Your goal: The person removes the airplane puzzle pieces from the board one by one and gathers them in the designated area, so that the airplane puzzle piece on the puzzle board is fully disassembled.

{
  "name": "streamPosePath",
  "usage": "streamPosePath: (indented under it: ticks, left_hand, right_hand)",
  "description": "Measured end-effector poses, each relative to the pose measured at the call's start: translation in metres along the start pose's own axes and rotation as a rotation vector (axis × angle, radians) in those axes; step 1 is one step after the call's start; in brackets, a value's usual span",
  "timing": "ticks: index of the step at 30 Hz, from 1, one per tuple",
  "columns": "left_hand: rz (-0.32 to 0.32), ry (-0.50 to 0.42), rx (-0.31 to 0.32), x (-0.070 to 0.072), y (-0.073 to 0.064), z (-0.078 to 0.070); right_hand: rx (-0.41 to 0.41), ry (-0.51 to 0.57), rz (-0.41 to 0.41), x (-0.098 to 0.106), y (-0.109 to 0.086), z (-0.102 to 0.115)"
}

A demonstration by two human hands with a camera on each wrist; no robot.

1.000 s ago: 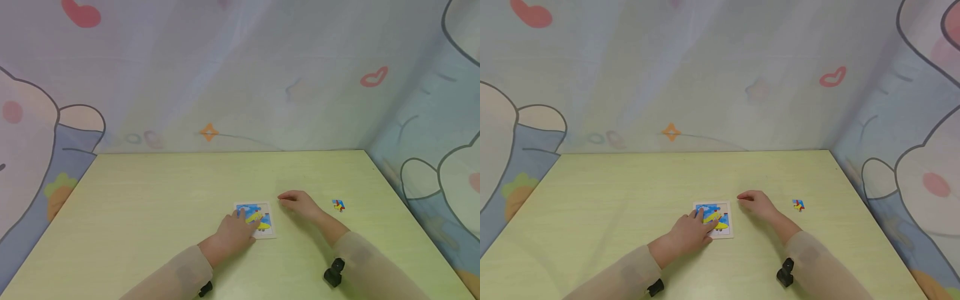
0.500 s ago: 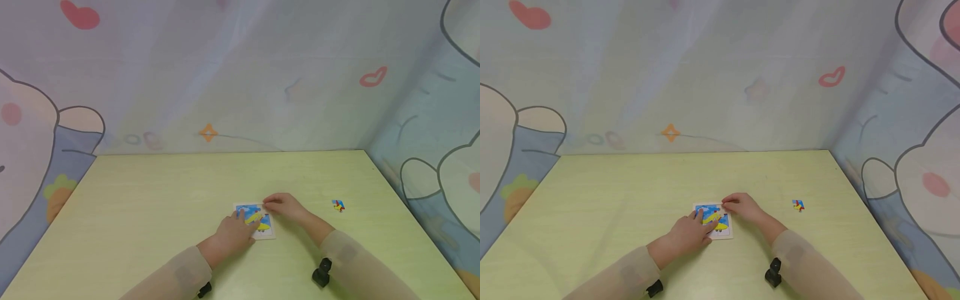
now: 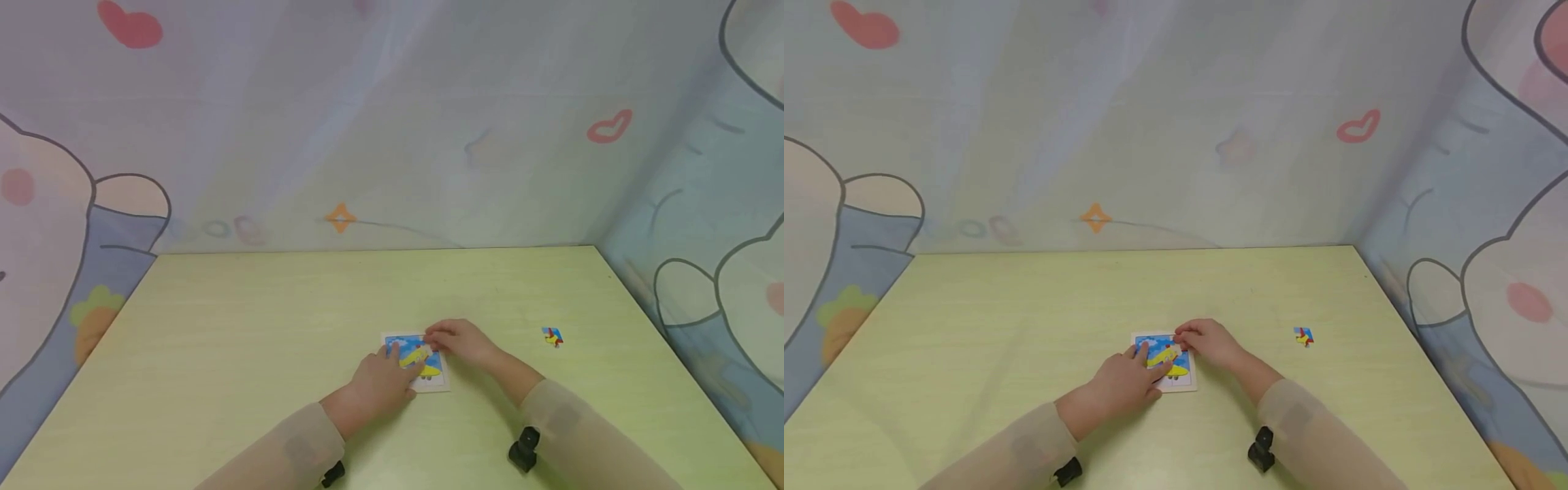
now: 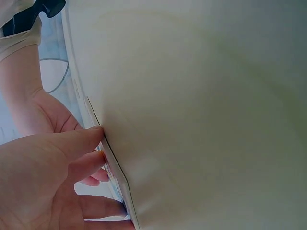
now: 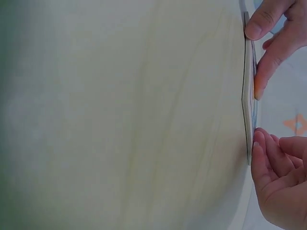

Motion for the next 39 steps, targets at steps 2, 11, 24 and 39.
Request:
streamPosePath:
  ticks: [2, 11, 24, 39]
  left_hand:
    - [0.001, -0.003, 0.002, -0.001, -0.001, 0.001]
    - [-0.003, -0.062, 0.015, -0.001, -0.001, 0.003]
    - [-0.009, -0.024, 0.003, -0.003, 0.001, 0.003]
    - [0.038, -0.165, 0.091, 0.0, -0.002, 0.001]
  right_hand:
    - [0.008, 0.004, -0.009, -0.001, 0.001, 0.001]
    - [-0.043, 0.029, -0.095, -0.002, 0.007, -0.002]
    - [-0.072, -0.027, -0.133, -0.002, 0.014, 0.0]
    - [-0.016, -0.075, -0.136, -0.003, 0.017, 0.006]
Point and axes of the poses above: each hand's wrist, its own y-axis towards the middle knuckle, its own x-axis out of the back of the hand, z = x × y, the point moved 8 cm from there along y, towards the middle knuckle, and after that the axes turned 8 degrees about -z, right-handed, at the moved point
